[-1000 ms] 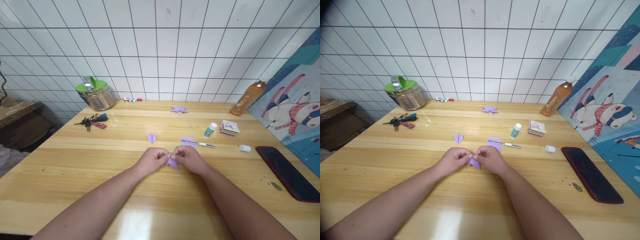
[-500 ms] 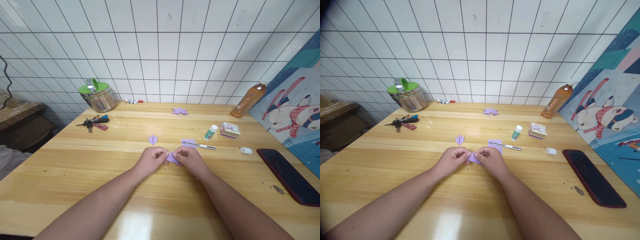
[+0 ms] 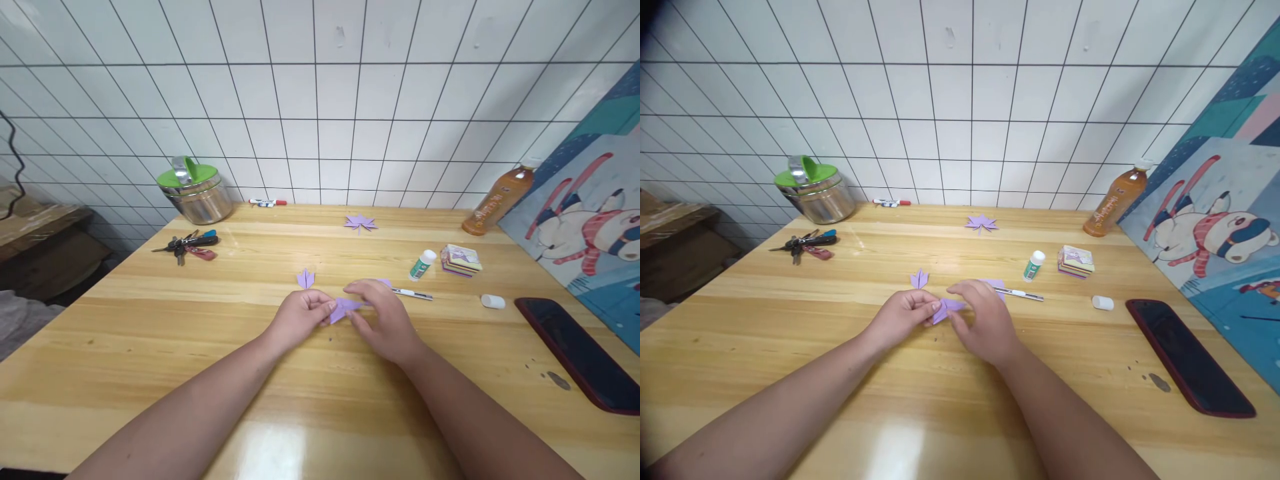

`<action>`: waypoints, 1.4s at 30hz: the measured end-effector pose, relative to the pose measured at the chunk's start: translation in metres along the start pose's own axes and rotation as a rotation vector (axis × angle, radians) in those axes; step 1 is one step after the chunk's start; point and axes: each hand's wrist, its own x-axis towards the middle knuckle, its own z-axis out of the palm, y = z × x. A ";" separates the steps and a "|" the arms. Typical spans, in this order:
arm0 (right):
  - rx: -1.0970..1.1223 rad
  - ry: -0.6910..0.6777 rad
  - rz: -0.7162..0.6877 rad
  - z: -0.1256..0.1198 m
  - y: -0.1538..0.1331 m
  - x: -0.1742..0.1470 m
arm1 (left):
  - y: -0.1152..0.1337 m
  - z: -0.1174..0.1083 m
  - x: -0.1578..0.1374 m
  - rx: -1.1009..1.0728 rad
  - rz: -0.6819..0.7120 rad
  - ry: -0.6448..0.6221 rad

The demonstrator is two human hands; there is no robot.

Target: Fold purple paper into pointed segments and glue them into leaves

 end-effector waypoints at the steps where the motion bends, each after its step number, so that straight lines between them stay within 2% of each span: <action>1: -0.056 0.002 -0.089 -0.003 -0.002 0.001 | 0.001 0.000 0.000 -0.065 -0.027 0.020; 3: -0.153 -0.043 -0.222 -0.005 -0.007 0.001 | 0.003 0.000 0.000 -0.186 -0.074 0.043; 5: -0.228 -0.057 -0.281 -0.004 -0.009 0.000 | 0.004 0.000 -0.002 -0.294 -0.117 0.030; 13: -0.329 -0.004 -0.334 0.000 -0.006 -0.001 | 0.005 0.004 -0.006 -0.433 -0.179 -0.034; 18: -0.337 -0.035 -0.383 -0.006 -0.007 0.000 | 0.005 0.007 -0.007 -0.447 -0.202 -0.003; 23: -0.305 -0.038 -0.363 -0.003 -0.009 0.001 | 0.006 0.006 -0.007 -0.475 -0.222 0.007; 27: -0.325 -0.046 -0.348 0.000 -0.008 0.001 | 0.005 0.006 -0.008 -0.495 -0.207 -0.042; 34: -0.204 0.083 -0.289 0.004 0.002 0.002 | 0.005 0.008 -0.008 -0.587 -0.200 -0.047; 38: -0.152 0.156 -0.252 0.004 0.004 0.003 | 0.003 0.009 -0.008 -0.638 -0.149 -0.046; 42: -0.072 0.172 -0.133 0.006 0.000 0.004 | 0.004 0.010 -0.008 -0.655 -0.094 -0.044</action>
